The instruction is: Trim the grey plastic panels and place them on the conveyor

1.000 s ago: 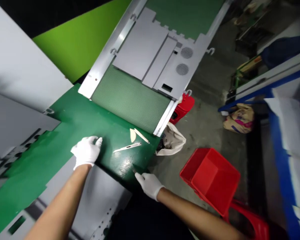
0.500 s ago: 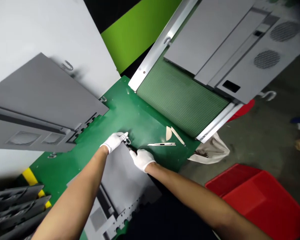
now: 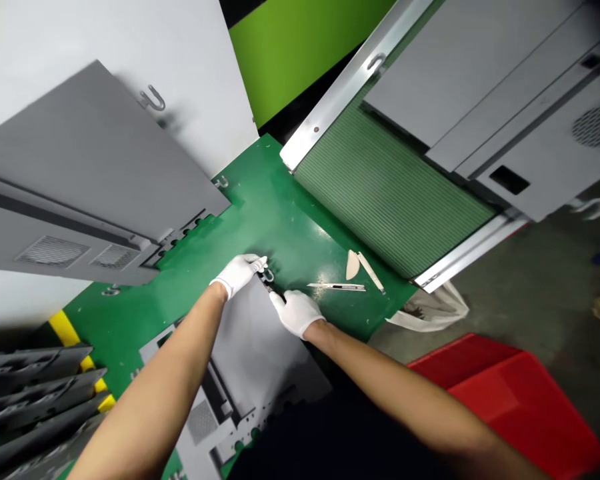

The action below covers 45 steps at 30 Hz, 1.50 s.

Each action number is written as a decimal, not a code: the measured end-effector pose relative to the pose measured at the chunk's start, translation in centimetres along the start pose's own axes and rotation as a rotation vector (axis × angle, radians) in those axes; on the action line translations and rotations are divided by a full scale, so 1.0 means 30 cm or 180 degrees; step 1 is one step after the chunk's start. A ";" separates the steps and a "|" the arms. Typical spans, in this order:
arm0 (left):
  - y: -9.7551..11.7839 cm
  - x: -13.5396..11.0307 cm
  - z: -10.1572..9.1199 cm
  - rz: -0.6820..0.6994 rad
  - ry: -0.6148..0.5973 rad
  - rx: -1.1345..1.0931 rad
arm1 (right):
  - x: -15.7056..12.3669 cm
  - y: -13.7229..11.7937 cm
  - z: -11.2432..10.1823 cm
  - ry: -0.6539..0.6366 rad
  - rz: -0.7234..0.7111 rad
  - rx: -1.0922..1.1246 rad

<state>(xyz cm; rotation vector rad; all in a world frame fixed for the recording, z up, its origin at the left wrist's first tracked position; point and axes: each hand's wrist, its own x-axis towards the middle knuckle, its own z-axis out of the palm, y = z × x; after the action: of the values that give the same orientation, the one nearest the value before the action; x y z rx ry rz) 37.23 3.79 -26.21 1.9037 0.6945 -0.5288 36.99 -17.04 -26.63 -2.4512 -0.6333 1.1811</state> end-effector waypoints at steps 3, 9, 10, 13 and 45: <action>0.005 -0.003 0.005 -0.0007 0.0011 -0.0015 | 0.012 -0.021 -0.019 0.0014 -0.0057 -0.0076; 0.028 -0.021 0.011 0.0032 -0.0527 0.0142 | 0.024 -0.055 -0.054 -0.0435 -0.0160 -0.0234; 0.029 -0.020 0.011 0.0027 -0.0590 0.0191 | 0.026 -0.059 -0.056 -0.0486 -0.0155 -0.0251; 0.024 -0.014 0.010 -0.0006 -0.0624 0.0295 | 0.032 -0.068 -0.055 -0.0514 -0.0075 -0.0221; 0.028 -0.001 0.022 -0.0278 -0.0754 0.1459 | -0.023 -0.103 0.030 0.0185 -0.0261 -0.0611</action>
<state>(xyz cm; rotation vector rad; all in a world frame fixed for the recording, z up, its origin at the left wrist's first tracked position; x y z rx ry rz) 37.71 2.91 -25.90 2.1871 0.5321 -1.0207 35.14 -14.72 -25.24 -2.5779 -0.8574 1.0575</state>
